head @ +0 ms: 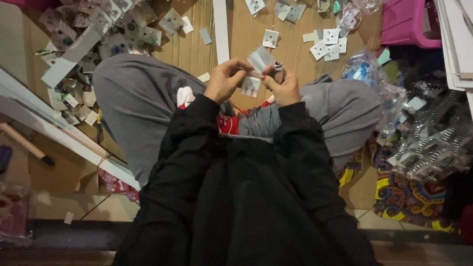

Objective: The person sits on the floor and packs small jewelry items into clear plastic bags. They use a handheld stapler to seal the bags and arrange the packaged items into a vertical stack.

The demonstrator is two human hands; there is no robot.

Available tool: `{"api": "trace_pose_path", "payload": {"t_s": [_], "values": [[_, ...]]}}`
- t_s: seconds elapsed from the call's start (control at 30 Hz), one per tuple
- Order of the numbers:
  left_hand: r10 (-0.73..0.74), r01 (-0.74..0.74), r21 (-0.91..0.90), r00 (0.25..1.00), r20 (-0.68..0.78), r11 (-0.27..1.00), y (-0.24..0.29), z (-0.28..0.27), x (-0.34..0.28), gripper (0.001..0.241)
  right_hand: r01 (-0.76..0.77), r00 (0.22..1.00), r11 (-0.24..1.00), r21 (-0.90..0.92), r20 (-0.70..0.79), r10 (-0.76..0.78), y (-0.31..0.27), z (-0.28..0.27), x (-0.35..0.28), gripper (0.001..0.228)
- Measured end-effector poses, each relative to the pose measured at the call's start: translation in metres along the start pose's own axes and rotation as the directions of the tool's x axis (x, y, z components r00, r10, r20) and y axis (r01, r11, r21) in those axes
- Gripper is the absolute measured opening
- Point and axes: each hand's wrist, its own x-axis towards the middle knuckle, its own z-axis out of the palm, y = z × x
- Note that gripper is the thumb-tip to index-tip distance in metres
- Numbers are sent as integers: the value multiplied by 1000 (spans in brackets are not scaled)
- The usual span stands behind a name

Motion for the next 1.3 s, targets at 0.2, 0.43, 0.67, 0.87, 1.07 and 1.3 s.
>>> {"api": "trace_pose_path", "payload": {"t_s": [0.2,0.43,0.67,0.87,1.07,1.3], "values": [[-189,198,-166,979,71,966,37,-4,-12,26,256,967,940,-226,65,-247,-30,8,-22,24],[-272,300,-216,951,150,929,39,-6,-15,24,437,898,809,-393,137,-418,-55,18,-15,29],[-151,154,-102,988,34,983,16,-7,-5,27,-24,996,998,-53,79,28,-34,7,-9,14],[-110,117,-154,992,56,981,14,-8,-7,32,-72,996,996,-45,56,74,-26,10,-7,9],[-266,276,-168,961,78,947,10,-15,-12,24,21,997,998,-54,-77,-25,-1,2,0,12],[-346,368,-284,930,128,885,26,-12,-16,20,77,992,997,-24,-102,-79,-7,2,-2,13]]}}
